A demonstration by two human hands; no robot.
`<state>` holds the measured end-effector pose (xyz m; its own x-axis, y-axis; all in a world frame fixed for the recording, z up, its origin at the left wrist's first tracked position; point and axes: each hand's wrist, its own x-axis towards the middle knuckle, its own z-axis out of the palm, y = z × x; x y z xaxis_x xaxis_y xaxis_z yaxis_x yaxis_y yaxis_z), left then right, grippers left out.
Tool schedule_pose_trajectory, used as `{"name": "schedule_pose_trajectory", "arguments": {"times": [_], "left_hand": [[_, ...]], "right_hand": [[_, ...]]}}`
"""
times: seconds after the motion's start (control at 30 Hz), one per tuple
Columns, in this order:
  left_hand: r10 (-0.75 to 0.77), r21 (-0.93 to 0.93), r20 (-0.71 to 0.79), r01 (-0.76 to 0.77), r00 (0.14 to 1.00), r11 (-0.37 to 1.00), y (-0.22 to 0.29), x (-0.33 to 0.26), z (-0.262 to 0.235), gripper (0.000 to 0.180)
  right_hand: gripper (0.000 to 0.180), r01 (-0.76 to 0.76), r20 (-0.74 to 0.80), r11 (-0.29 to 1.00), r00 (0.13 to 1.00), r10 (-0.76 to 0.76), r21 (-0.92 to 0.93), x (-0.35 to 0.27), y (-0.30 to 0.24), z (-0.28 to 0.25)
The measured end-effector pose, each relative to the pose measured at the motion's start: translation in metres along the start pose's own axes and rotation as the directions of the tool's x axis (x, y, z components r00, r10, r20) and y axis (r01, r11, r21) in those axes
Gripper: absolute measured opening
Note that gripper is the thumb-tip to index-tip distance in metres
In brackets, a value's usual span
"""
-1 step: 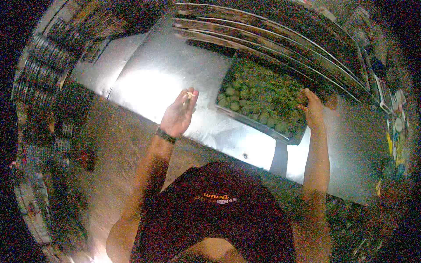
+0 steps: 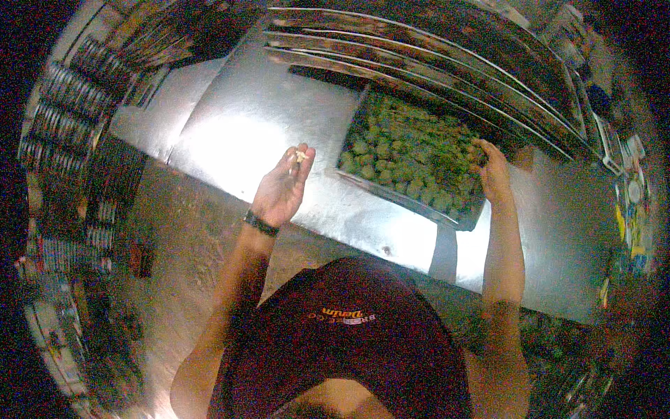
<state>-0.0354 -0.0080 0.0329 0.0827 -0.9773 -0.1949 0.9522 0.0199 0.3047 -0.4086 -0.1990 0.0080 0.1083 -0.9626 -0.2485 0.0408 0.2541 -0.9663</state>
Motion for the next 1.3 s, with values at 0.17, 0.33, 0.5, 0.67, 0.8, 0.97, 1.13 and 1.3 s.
{"name": "schedule_pose_trajectory", "arguments": {"times": [0.17, 0.33, 0.5, 0.67, 0.8, 0.97, 1.13, 1.3], "left_hand": [[-0.145, 0.022, 0.062, 0.144, 0.987, 0.989, -0.028, -0.001, 0.066, 0.017], [-0.356, 0.028, 0.364, 0.372, 0.861, 0.928, -0.032, -0.012, 0.138, 0.012], [-0.400, 0.181, 0.595, 0.369, 0.697, 0.912, 0.035, -0.039, 0.175, 0.016], [-0.428, 0.152, 0.645, 0.443, 0.633, 0.884, 0.071, -0.034, 0.176, 0.025], [-0.453, 0.130, 0.594, 0.476, 0.664, 0.870, 0.097, -0.041, 0.170, 0.034], [-0.327, 0.090, 0.736, 0.393, 0.593, 0.915, 0.064, -0.031, 0.159, 0.060], [-0.643, 0.409, 0.476, 0.496, 0.600, 0.766, 0.056, -0.029, 0.166, 0.056], [-0.395, 0.511, 0.309, 0.199, 0.865, 0.836, 0.051, 0.023, 0.083, 0.045]], "right_hand": [[0.026, 0.016, -0.036, 0.998, 0.999, -0.015, 0.052, 0.044, 0.029, -0.005], [0.025, -0.096, -0.216, 0.963, 0.964, 0.153, 0.254, 0.051, 0.029, 0.021], [0.027, -0.098, -0.312, 0.977, 0.937, 0.154, 0.187, 0.025, 0.016, 0.085], [0.023, -0.013, -0.406, 0.998, 0.913, 0.036, 0.060, 0.001, 0.017, 0.099], [0.025, 0.031, -0.454, 0.997, 0.891, 0.002, 0.066, -0.019, 0.024, 0.097], [0.019, 0.063, -0.546, 0.985, 0.837, 0.034, 0.158, -0.042, 0.003, 0.095], [0.019, 0.072, -0.493, 0.978, 0.869, 0.034, 0.195, -0.028, -0.009, 0.093], [0.032, 0.130, -0.540, 0.980, 0.841, -0.030, 0.147, -0.016, -0.015, 0.075]]}}
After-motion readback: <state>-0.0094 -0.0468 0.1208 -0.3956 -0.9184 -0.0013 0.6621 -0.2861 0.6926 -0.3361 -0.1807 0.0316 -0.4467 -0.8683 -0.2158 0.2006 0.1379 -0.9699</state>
